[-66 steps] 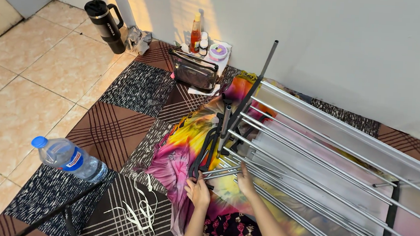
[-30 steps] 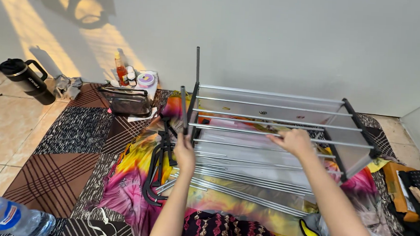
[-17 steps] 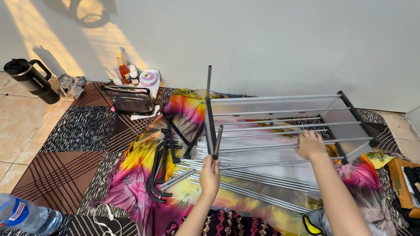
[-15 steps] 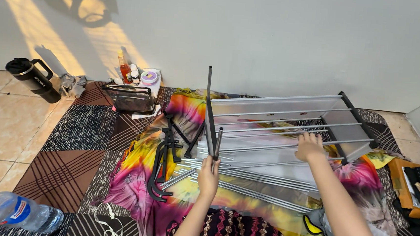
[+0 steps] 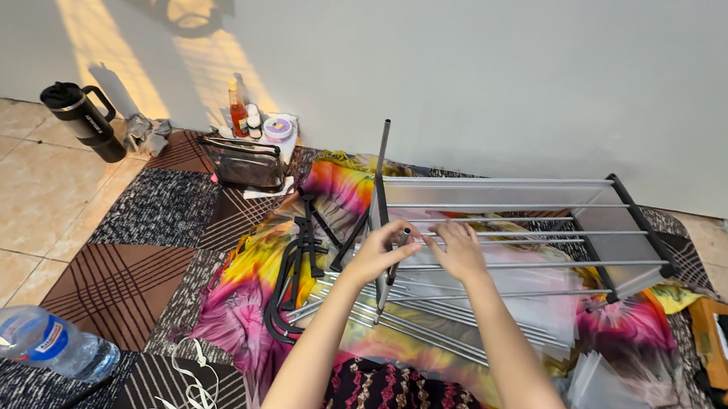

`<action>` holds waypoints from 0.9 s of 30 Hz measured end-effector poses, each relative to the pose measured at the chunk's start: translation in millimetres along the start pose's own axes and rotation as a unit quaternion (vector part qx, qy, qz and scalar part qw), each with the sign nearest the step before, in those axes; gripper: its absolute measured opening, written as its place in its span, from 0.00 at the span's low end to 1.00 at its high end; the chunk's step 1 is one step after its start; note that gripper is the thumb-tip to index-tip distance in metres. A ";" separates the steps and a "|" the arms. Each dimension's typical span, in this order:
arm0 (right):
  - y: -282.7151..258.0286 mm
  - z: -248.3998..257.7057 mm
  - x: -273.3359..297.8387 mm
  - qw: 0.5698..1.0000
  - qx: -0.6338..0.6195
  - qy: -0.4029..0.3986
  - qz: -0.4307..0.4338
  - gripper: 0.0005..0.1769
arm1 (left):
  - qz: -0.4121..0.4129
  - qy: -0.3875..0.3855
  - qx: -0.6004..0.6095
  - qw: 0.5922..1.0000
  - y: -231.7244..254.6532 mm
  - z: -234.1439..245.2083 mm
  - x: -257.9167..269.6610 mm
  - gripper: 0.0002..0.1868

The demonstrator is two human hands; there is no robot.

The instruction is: The person assembles a metal-framed furniture unit on a patterned mat. They connect black plastic connectors to silver metal rods, insert translucent plastic panels, and secure the frame by hand.

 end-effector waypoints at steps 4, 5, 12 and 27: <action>7.6 -10.0 8.9 0.997 0.020 -0.067 -0.035 0.21 | 0.175 -0.136 0.186 0.957 -21.5 -23.4 -18.8 0.17; 8.8 -8.2 10.3 0.997 0.020 -0.063 -0.026 0.20 | 0.204 -0.159 0.208 0.943 -25.9 -28.9 -20.1 0.17; -0.5 4.1 9.5 0.999 0.030 -0.022 -0.034 0.21 | 0.211 -0.046 0.083 0.973 -51.2 -29.4 -15.5 0.39; -15.3 12.6 7.1 0.996 -0.003 -0.030 -0.084 0.25 | 0.113 0.301 -0.066 0.945 -41.4 -31.8 1.0 0.38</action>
Point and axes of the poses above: each hand's wrist, its own x-axis away from the middle knuckle, its own z-axis out of the back of the hand, y = z × x, the point moved 5 cm from there along -x, towards the middle knuckle, and after that the axes turned 11 degrees about x, right-handed, at the moved point
